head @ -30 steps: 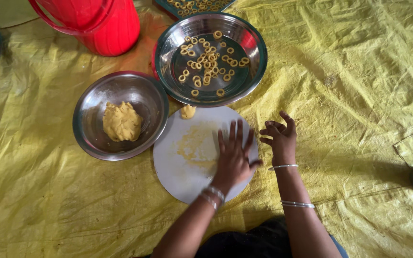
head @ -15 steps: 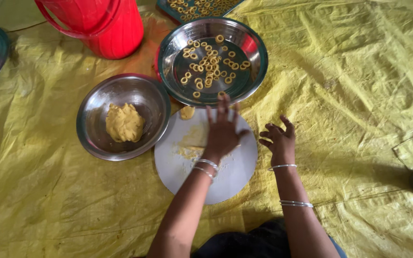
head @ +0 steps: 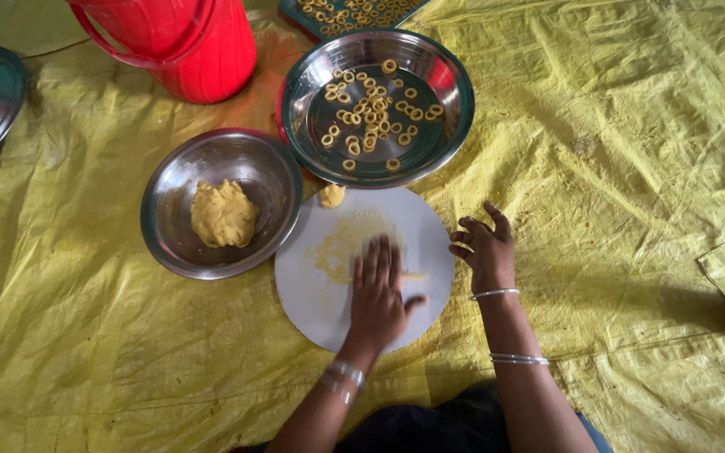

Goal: The person rolls small pieces of dough into thin strips on a white board, then joins the ends to form rings. The finished rings are placed into a metal bowl. The person repeats this process with multiple pieces of dough.

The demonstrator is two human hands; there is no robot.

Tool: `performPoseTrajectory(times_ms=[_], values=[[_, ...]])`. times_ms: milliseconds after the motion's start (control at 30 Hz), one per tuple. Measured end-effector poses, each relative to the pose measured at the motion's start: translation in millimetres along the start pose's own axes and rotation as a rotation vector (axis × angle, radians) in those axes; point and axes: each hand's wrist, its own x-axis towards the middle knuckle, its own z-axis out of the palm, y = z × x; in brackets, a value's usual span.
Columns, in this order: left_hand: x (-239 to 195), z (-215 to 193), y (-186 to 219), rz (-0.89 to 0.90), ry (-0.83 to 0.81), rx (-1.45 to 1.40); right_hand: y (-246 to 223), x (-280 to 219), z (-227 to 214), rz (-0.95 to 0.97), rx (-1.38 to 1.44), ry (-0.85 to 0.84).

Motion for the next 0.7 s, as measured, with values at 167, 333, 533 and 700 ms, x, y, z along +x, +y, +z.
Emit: performPoseTrajectory(times_ms=[167,333,533,700], values=[[83,10,-21,-0.118,0.022,0.041,0,3,1,0.017,-0.013,0.024],[32,3,-8,-0.018,0.048,-0.018,-2,1,1,0.037,0.024,0.015],[1,-11,25,-0.103,0.073,-0.103,1,-3,2,0.077,0.044,-0.010],[79,0,37,-0.251,0.015,-0.167,3,5,-6,0.032,0.149,-0.029]])
